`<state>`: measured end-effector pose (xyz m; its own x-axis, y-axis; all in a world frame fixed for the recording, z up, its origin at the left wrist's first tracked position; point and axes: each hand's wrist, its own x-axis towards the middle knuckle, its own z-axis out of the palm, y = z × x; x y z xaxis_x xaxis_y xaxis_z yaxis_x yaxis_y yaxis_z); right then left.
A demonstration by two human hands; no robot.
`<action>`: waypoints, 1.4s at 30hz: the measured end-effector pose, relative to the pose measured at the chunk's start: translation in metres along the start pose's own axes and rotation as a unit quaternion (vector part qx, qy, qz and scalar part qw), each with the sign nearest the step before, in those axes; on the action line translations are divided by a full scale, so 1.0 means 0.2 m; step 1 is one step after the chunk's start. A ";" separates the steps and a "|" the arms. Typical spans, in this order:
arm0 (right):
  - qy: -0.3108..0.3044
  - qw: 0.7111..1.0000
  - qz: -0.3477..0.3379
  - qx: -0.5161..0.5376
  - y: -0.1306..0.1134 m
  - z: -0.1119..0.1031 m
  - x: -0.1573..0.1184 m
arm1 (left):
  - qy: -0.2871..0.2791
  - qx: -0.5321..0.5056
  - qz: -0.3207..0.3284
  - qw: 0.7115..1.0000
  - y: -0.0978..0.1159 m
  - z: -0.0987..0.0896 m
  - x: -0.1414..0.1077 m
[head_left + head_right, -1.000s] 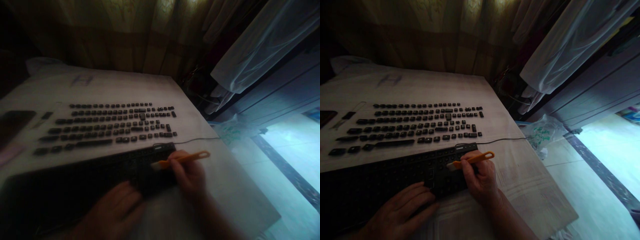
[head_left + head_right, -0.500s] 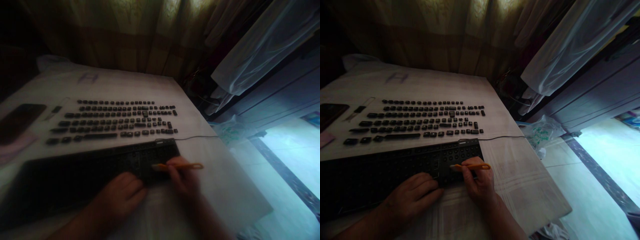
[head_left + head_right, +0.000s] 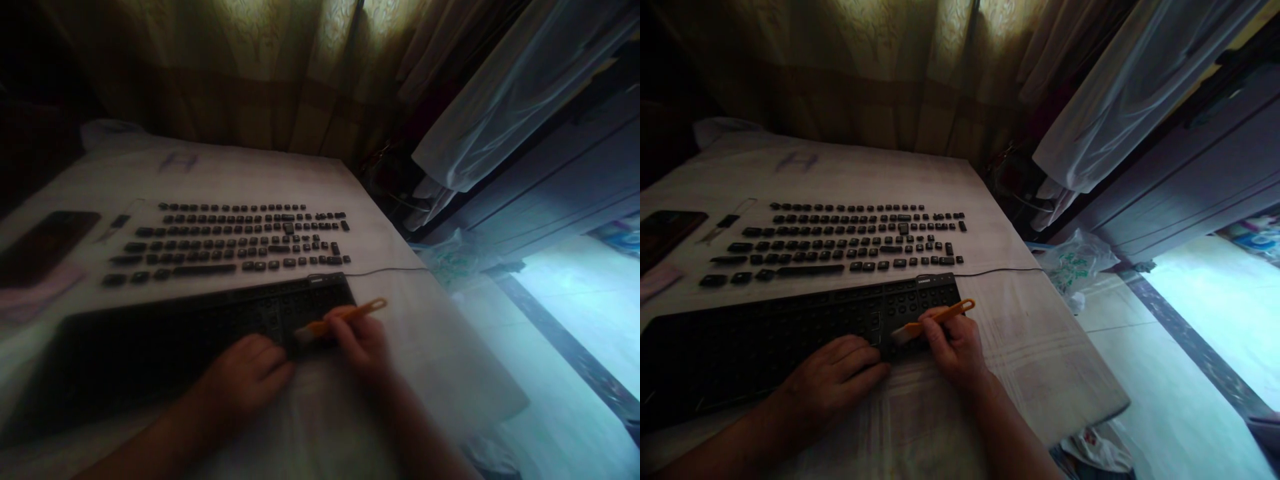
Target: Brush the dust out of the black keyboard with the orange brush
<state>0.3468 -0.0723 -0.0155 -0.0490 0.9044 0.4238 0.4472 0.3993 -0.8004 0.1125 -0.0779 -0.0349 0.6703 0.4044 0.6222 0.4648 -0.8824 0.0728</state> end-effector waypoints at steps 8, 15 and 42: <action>0.031 0.997 -0.066 -0.039 0.00 0.00 0.01 | -0.018 0.010 0.002 1.000 0.00 0.00 0.01; -0.010 0.994 -0.088 -0.064 -0.01 0.00 0.02 | -0.015 0.006 0.011 1.000 0.00 -0.02 0.02; -0.027 0.997 -0.031 -0.065 0.00 -0.01 0.01 | -0.029 -0.007 -0.009 1.000 0.00 -0.03 0.03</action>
<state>0.3482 -0.0701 -0.0143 -0.1261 0.8871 0.4441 0.5540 0.4343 -0.7102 0.1126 -0.0777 -0.0264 0.6945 0.4324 0.5751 0.4687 -0.8783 0.0944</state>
